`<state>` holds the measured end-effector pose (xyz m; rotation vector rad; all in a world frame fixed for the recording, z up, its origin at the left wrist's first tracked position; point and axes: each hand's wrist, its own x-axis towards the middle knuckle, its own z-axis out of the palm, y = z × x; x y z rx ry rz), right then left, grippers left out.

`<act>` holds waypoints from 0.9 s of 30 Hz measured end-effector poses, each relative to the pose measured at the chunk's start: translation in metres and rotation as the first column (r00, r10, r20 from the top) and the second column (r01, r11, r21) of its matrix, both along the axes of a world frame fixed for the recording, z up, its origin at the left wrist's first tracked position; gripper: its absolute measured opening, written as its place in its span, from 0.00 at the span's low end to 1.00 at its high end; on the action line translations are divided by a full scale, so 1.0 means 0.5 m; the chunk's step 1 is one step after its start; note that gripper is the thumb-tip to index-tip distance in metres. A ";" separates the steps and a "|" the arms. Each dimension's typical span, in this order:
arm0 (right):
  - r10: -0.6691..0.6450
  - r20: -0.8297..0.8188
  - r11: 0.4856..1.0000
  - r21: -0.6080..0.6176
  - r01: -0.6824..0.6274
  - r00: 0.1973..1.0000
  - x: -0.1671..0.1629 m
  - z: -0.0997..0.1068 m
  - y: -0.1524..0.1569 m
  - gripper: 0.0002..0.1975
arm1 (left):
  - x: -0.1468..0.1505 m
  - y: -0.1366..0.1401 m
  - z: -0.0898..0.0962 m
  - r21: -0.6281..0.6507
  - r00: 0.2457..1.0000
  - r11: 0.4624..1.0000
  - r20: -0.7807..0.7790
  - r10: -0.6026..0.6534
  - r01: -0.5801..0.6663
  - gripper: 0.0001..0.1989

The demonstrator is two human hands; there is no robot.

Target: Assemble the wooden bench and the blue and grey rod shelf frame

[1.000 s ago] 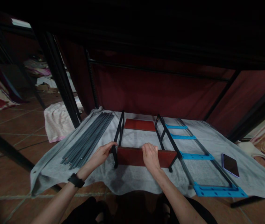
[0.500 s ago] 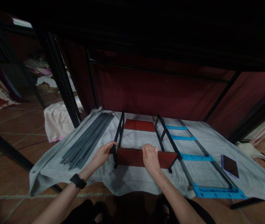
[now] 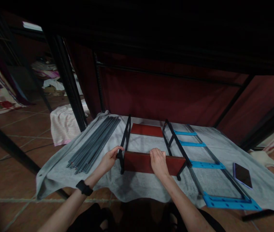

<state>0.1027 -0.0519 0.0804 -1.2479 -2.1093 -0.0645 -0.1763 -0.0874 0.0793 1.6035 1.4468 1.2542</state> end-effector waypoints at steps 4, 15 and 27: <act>-0.003 -0.013 1.000 0.004 0.003 1.000 0.000 0.000 -0.008 0.20 | 0.011 -0.009 0.013 -0.040 0.994 0.998 -0.095 0.048 -0.052 0.18; 0.009 -0.037 1.000 -0.020 -0.010 0.999 0.005 0.001 0.001 0.19 | 0.004 -0.008 0.019 -0.009 0.995 1.000 -0.097 0.026 -0.027 0.18; 0.034 -0.060 0.995 -0.087 -0.039 0.998 0.014 0.001 0.000 0.20 | 0.017 -0.017 0.035 -0.026 0.979 0.997 -0.191 0.071 -0.077 0.21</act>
